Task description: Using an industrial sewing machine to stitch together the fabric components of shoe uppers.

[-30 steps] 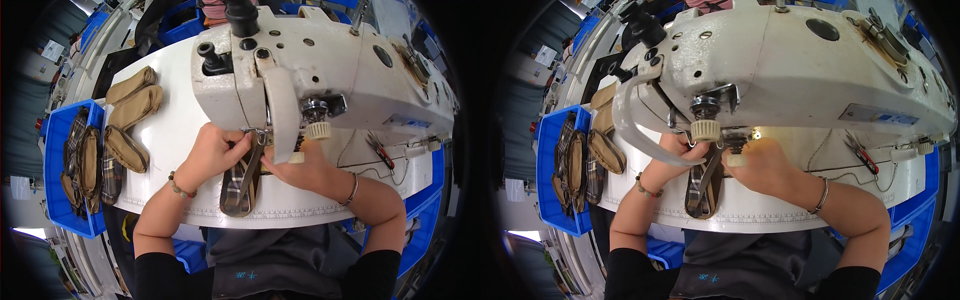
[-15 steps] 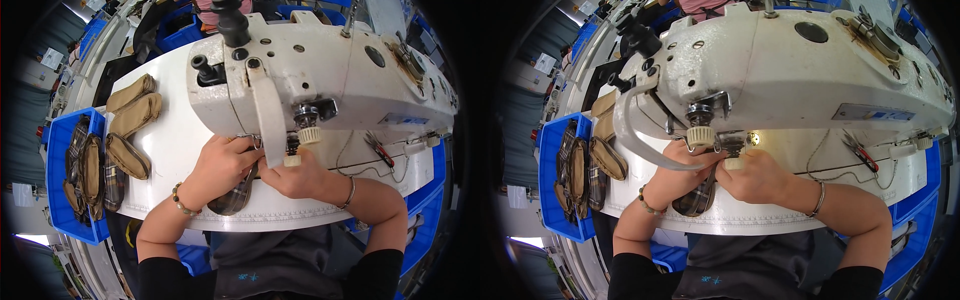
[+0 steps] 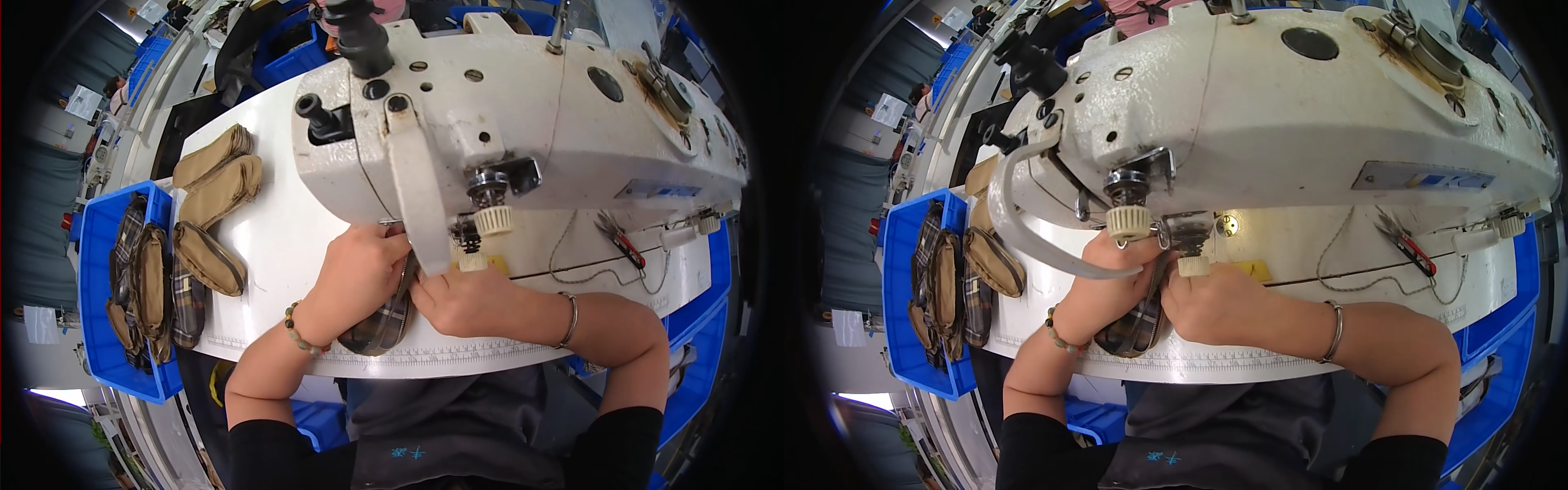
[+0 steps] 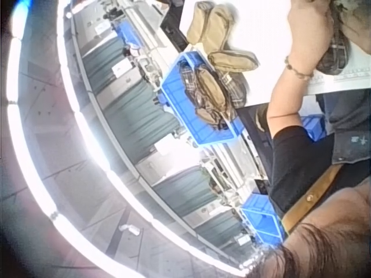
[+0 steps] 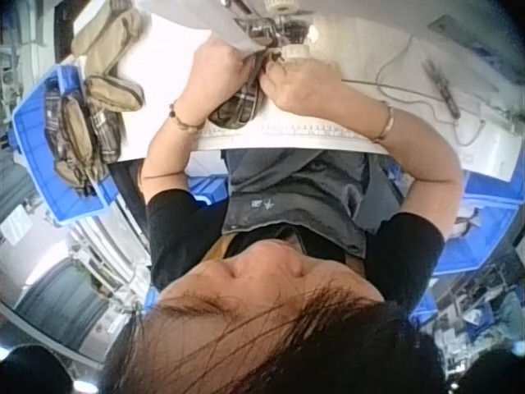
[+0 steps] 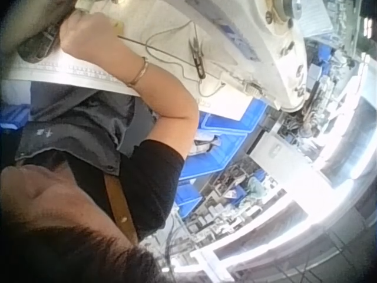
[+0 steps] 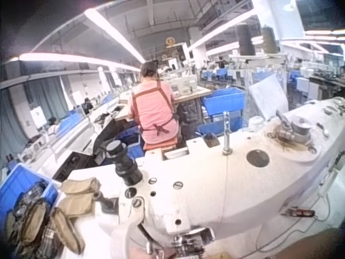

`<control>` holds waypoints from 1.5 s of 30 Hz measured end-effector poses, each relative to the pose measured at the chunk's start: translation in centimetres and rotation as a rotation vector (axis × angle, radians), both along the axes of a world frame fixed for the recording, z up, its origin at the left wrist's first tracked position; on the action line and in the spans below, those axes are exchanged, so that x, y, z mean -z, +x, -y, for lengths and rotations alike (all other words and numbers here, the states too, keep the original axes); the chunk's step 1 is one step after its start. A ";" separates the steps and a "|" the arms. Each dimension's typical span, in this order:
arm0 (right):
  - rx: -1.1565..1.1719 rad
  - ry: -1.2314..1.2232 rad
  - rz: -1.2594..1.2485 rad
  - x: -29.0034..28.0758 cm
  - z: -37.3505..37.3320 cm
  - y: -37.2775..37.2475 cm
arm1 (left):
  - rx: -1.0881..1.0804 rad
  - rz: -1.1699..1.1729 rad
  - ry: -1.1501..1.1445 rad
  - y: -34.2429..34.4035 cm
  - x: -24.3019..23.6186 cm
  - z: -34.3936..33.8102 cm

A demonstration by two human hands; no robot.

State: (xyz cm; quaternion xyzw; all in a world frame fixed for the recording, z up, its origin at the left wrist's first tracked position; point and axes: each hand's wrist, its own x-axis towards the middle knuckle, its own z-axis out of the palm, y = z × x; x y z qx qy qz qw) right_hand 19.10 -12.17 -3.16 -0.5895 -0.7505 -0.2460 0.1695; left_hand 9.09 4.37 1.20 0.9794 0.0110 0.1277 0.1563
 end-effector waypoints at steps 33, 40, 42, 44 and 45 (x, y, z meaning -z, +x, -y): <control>-0.329 -0.054 -0.134 -1.3 1.6 -1.0 | 0.305 0.378 -0.158 -0.9 -3.2 -3.8; -0.297 0.065 -0.089 -1.4 1.9 -1.5 | 0.325 0.191 -0.077 -1.3 -4.1 -0.8; -0.220 0.110 -0.073 -2.2 1.6 -0.8 | 0.314 0.166 -0.091 -2.0 -4.7 0.2; -0.144 0.155 -0.056 -2.4 1.4 -0.2 | 0.165 0.117 -0.002 -2.5 -4.9 0.8; -0.110 0.203 -0.069 -2.1 1.3 0.0 | 0.169 0.117 -0.001 -2.7 -4.9 1.0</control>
